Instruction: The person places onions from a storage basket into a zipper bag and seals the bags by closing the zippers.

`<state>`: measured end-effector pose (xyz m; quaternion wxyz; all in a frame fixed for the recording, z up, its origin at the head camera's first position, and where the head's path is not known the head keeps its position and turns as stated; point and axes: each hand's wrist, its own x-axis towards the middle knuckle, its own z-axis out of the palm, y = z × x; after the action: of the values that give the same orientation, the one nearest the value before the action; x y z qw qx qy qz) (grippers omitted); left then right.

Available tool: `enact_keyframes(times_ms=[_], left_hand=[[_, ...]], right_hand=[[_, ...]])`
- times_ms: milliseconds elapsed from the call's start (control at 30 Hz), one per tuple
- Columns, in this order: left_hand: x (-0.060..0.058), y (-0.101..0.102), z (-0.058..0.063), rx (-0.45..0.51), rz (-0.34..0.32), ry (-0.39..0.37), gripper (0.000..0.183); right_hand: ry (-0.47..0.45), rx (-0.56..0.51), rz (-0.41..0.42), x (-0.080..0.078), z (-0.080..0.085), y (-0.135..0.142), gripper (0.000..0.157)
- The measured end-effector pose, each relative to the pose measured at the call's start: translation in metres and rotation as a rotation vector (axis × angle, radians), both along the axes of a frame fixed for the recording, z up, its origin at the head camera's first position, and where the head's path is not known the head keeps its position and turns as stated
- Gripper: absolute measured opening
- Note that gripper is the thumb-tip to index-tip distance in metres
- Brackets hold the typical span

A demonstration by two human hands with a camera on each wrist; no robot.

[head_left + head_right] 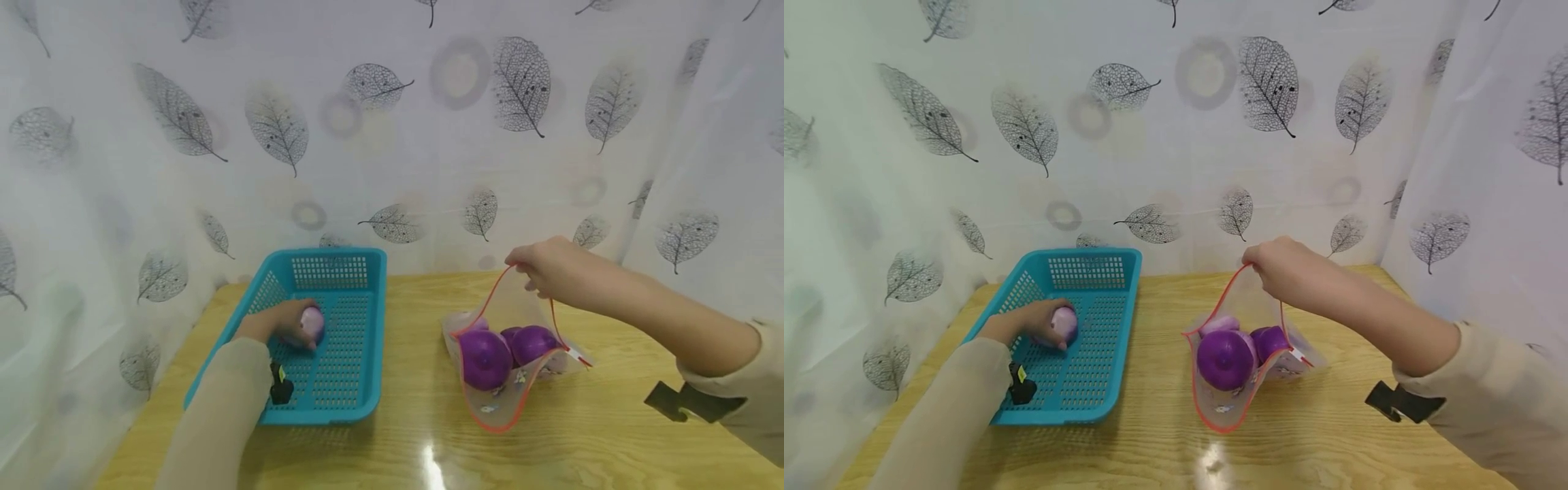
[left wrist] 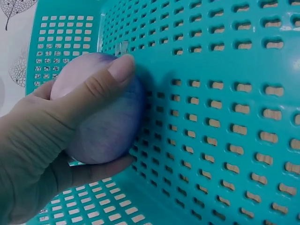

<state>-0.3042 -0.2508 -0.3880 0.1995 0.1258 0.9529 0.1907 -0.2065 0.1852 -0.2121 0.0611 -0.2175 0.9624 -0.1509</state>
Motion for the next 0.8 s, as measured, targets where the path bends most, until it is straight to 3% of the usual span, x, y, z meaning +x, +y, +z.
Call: enact_keyframes(times_ms=[367,533,800], left_hand=[[0.004,-0.008,0.002,0.122,0.012,-0.031,0.083],[0.005,-0.005,0.012,0.116,-0.009,-0.042,0.078],[0.004,0.009,0.039,0.096,-0.062,-0.03,0.078]], right_hand=[[0.036,0.014,0.014,-0.002,0.0,-0.002,0.025],[0.049,0.028,0.023,-0.001,0.001,-0.001,0.025],[0.062,0.023,0.028,0.0,0.001,0.0,0.025]])
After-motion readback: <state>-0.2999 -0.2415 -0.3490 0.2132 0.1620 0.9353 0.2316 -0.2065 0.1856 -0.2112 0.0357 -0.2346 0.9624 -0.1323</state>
